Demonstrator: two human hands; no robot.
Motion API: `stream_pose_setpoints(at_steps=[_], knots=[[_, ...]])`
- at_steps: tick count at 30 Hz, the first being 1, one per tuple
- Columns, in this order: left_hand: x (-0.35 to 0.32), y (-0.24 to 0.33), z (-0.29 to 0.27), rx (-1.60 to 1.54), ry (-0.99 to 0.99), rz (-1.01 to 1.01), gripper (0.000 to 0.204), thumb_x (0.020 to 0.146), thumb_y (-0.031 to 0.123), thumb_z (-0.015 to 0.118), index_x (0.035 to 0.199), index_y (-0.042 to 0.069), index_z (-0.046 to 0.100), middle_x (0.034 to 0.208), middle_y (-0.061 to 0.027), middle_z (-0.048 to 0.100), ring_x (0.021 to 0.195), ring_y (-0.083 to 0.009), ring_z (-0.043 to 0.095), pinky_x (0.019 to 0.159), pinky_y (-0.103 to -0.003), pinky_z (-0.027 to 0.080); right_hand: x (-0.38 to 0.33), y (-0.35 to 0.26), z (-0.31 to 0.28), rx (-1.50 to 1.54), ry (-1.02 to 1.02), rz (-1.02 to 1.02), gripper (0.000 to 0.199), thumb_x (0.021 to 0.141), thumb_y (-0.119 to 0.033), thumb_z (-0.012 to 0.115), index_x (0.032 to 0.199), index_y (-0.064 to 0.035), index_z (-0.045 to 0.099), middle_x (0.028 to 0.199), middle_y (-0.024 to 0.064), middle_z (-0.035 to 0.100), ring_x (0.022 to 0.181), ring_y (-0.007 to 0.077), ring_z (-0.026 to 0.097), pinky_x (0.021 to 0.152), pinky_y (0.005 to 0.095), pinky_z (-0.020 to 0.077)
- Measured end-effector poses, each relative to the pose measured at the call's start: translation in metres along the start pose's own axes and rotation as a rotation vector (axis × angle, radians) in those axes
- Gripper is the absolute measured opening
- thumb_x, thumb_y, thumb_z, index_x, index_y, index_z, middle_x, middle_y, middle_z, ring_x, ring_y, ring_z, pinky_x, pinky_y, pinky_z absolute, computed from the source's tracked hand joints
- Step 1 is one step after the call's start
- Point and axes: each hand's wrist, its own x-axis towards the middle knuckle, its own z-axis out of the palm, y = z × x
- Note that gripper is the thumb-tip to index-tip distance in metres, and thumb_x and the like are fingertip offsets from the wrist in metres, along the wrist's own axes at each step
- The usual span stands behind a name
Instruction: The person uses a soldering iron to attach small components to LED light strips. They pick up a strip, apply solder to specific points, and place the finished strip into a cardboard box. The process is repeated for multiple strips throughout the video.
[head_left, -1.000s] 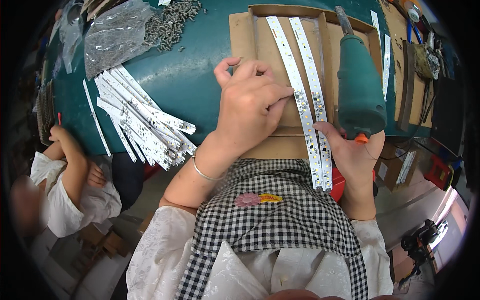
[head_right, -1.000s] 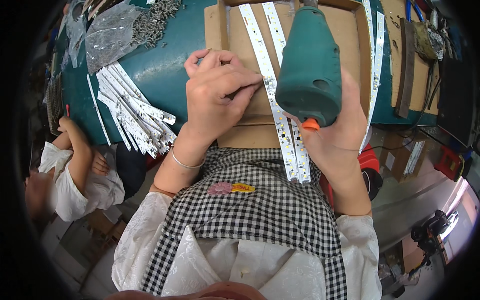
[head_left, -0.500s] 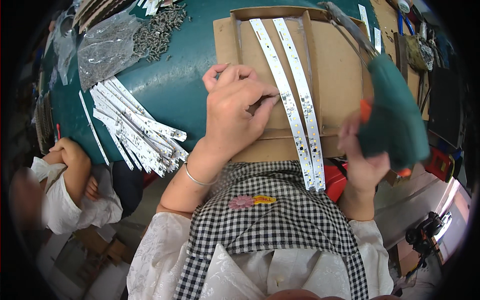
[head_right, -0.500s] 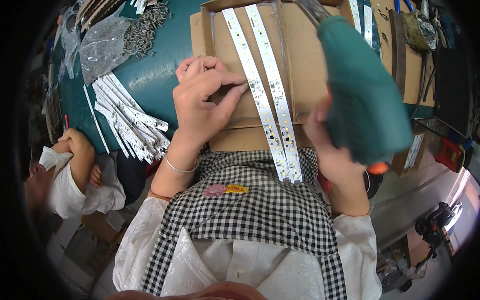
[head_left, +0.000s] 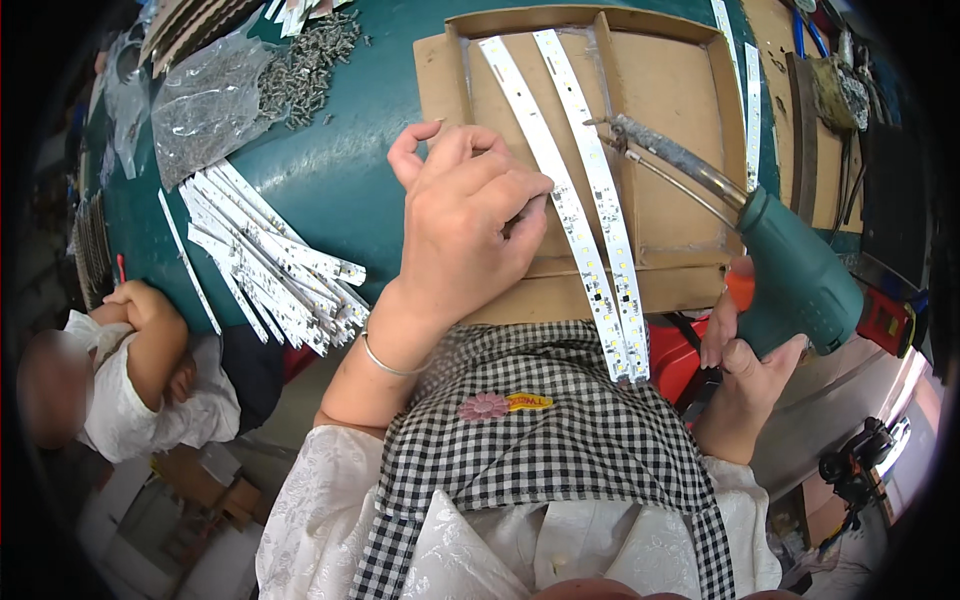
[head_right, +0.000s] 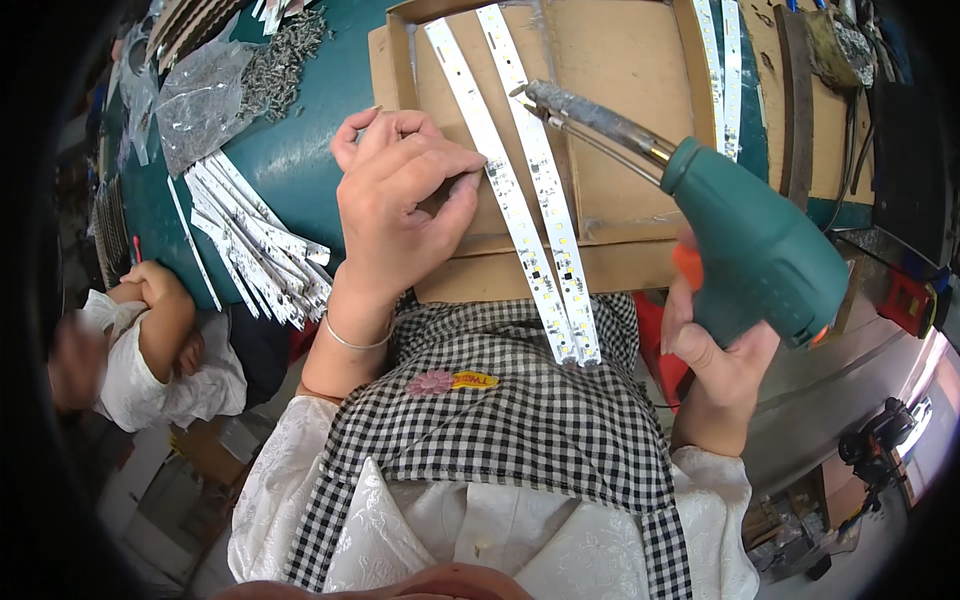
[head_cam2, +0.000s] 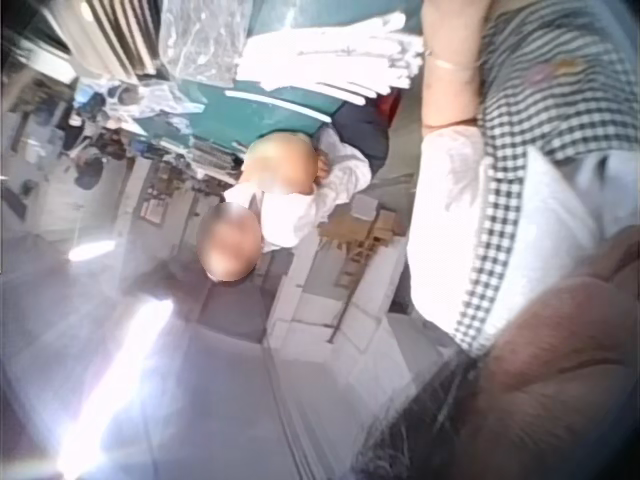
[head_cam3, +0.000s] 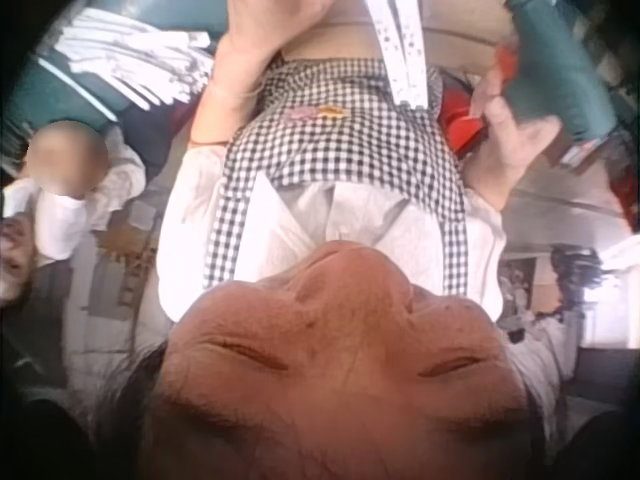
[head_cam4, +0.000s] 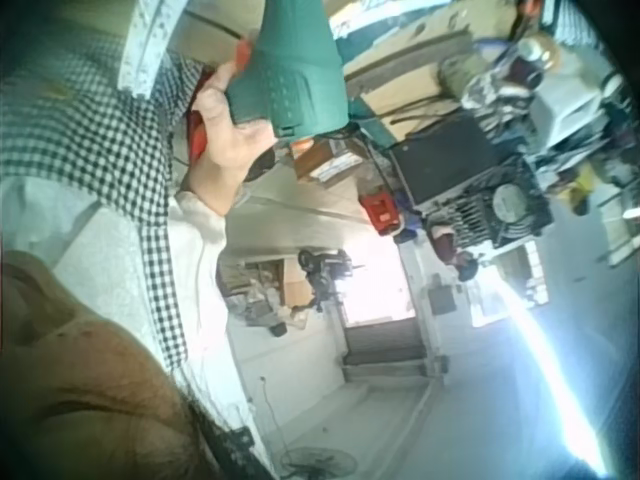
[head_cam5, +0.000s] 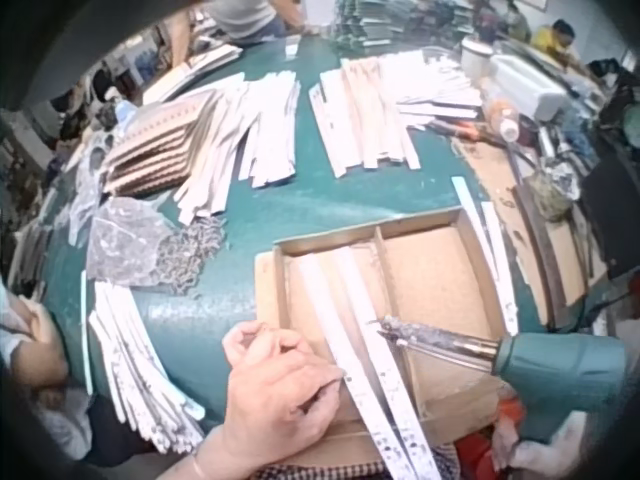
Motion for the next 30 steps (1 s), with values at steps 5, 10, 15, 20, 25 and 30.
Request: stream_pose_setpoints(at_steps=[5, 10, 15, 20, 25, 30], knots=[[0.002, 0.004, -0.007, 0.030, -0.061, -0.038, 0.018, 0.067, 0.002, 0.081, 0.080, 0.013, 0.074, 0.071, 0.0019, 0.064, 0.082, -0.0165, 0.063, 0.099, -0.044, 0.033, -0.006, 0.001, -0.005, 0.054, -0.033, 0.026, 0.085, 0.075, -0.017, 0.088, 0.139, 0.0114, 0.040, 0.124, 0.0259, 0.058, 0.067, 0.0157, 0.055, 0.047, 0.0248, 0.0477], [-0.007, 0.000, -0.001, -0.032, 0.001, -0.067, 0.018, 0.067, 0.004, 0.079, 0.077, 0.015, 0.069, 0.068, 0.0039, 0.061, 0.082, -0.0166, 0.062, 0.096, -0.050, 0.033, -0.016, 0.005, -0.017, 0.027, -0.098, 0.065, 0.080, 0.076, -0.013, 0.087, 0.138, 0.0109, 0.041, 0.122, 0.0256, 0.059, 0.065, 0.0165, 0.055, 0.051, 0.0265, 0.0471], [-0.007, 0.000, 0.000, -0.080, 0.023, -0.094, 0.018, 0.066, 0.003, 0.080, 0.076, 0.015, 0.070, 0.068, 0.0036, 0.061, 0.082, -0.0162, 0.063, 0.096, -0.049, 0.033, -0.017, 0.007, -0.031, 0.000, -0.226, 0.119, 0.072, 0.078, -0.007, 0.083, 0.136, 0.0110, 0.044, 0.116, 0.0237, 0.061, 0.064, 0.0175, 0.055, 0.056, 0.0291, 0.0461], [-0.009, -0.003, 0.002, -0.082, 0.027, -0.078, 0.018, 0.065, 0.002, 0.079, 0.075, 0.015, 0.070, 0.068, 0.0038, 0.062, 0.081, -0.0161, 0.062, 0.095, -0.048, 0.034, -0.015, 0.007, -0.022, -0.028, -0.150, 0.107, 0.069, 0.079, -0.008, 0.082, 0.133, 0.0107, 0.045, 0.103, 0.0190, 0.061, 0.064, 0.0167, 0.056, 0.055, 0.0277, 0.0457], [-0.009, -0.003, 0.002, -0.093, 0.031, -0.069, 0.017, 0.066, 0.002, 0.079, 0.075, 0.014, 0.070, 0.067, 0.0039, 0.062, 0.082, -0.0163, 0.063, 0.094, -0.048, 0.034, -0.009, 0.003, -0.022, -0.029, -0.211, 0.129, 0.066, 0.080, -0.009, 0.082, 0.132, 0.0106, 0.046, 0.100, 0.0185, 0.061, 0.064, 0.0162, 0.057, 0.054, 0.0260, 0.0476], [-0.009, -0.003, 0.003, -0.085, 0.031, -0.073, 0.017, 0.066, 0.002, 0.078, 0.074, 0.014, 0.070, 0.067, 0.0035, 0.062, 0.082, -0.0168, 0.063, 0.094, -0.048, 0.034, -0.007, -0.005, -0.011, -0.030, -0.145, 0.174, 0.063, 0.081, -0.011, 0.080, 0.130, 0.0118, 0.046, 0.092, 0.0171, 0.060, 0.063, 0.0169, 0.058, 0.053, 0.0266, 0.0498]])
